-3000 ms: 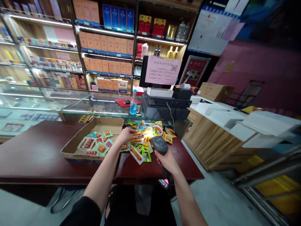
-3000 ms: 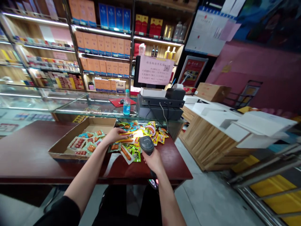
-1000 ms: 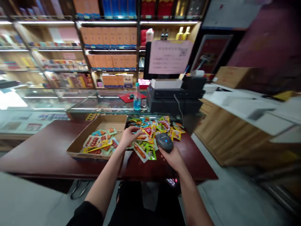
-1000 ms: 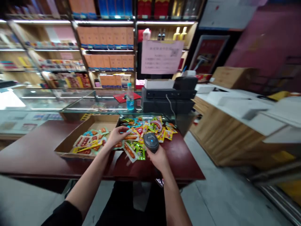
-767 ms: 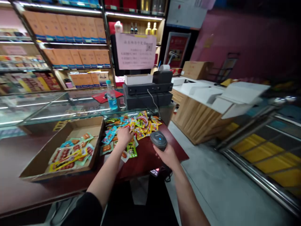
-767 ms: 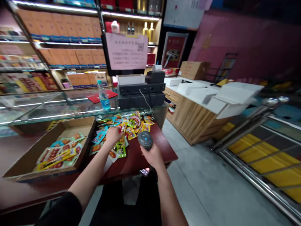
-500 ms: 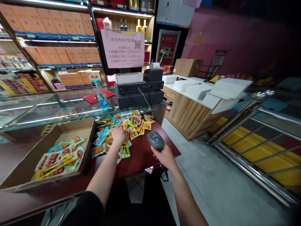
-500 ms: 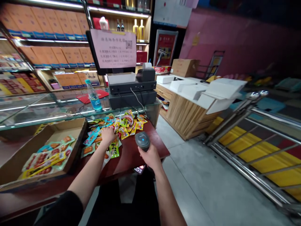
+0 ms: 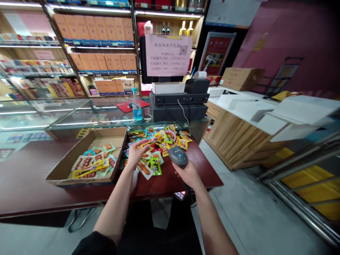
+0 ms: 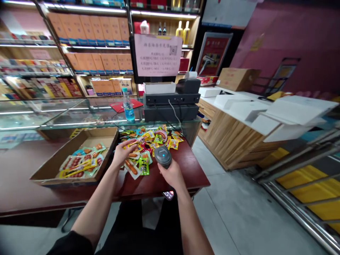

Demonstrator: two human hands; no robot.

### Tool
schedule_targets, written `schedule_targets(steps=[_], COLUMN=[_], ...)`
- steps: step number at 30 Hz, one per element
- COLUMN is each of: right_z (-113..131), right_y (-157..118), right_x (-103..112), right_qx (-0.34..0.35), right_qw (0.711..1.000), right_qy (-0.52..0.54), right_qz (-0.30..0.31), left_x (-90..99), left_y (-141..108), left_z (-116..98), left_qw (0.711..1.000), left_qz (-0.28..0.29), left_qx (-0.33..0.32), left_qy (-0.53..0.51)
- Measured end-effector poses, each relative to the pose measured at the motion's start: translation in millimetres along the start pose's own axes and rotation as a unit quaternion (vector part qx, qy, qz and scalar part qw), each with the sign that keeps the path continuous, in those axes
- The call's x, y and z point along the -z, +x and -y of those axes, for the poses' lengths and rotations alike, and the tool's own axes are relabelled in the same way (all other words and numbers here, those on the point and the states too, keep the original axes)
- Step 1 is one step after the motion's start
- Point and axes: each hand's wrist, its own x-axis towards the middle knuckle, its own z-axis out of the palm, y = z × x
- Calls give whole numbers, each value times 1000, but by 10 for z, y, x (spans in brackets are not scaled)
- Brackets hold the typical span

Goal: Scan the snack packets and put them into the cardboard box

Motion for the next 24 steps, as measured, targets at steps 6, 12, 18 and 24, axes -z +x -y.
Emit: schedule_targets(steps=[6, 12, 18, 24], right_z=[148, 157, 155, 178], right_y=[133, 108, 76, 71], right_x=[-178, -401, -475, -465], right_qx=[13, 13, 21, 41], right_qw=[998, 998, 997, 997], right_qy=[-49, -46, -57, -63], right_qz=[22, 46, 50, 35], left_x=[350, 557, 592, 574], left_y=[-88, -89, -59, -48], left_z=[45, 48, 25, 56], left_qw=[996, 983, 969, 967], left_qz=[23, -14, -60, -83], left_qx=[45, 94, 85, 77], left_qy=[-74, -155, -224, -230])
